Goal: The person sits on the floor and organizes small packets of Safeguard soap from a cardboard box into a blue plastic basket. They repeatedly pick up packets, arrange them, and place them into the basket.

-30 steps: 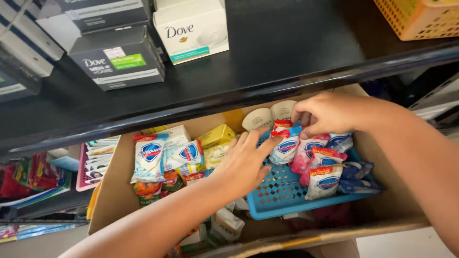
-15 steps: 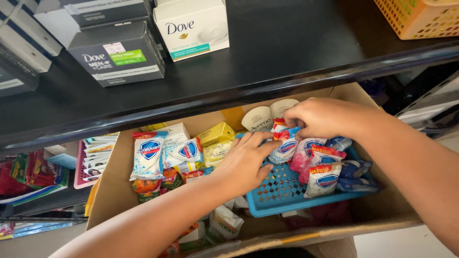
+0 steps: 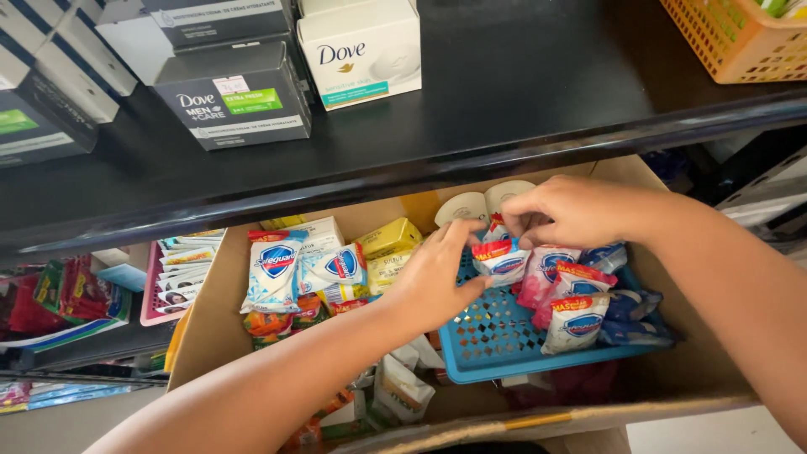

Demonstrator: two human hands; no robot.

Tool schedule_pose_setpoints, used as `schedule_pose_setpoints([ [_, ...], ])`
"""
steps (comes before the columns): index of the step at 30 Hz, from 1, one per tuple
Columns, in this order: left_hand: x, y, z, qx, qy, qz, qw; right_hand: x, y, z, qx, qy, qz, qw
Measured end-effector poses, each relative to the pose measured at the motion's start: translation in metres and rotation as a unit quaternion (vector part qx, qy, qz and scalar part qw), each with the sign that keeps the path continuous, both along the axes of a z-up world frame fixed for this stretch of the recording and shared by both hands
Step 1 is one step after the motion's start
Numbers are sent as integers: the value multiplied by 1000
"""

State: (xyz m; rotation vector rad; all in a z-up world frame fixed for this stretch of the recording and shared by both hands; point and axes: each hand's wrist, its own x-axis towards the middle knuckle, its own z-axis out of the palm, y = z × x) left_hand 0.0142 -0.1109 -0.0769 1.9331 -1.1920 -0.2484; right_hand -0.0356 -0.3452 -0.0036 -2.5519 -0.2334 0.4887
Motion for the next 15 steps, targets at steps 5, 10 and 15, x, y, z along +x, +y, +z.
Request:
schedule_pose_setpoints([
  [5,2,1,7,-13,-10,4,1000,0,-3,2,38,8,-14,999],
  [10,2,0,22,111,73,41,990,0,-6,-3,98,7,-11,995],
  [15,13,-2,9,63,117,6,991,-6,5,11,93,168,-123,974],
])
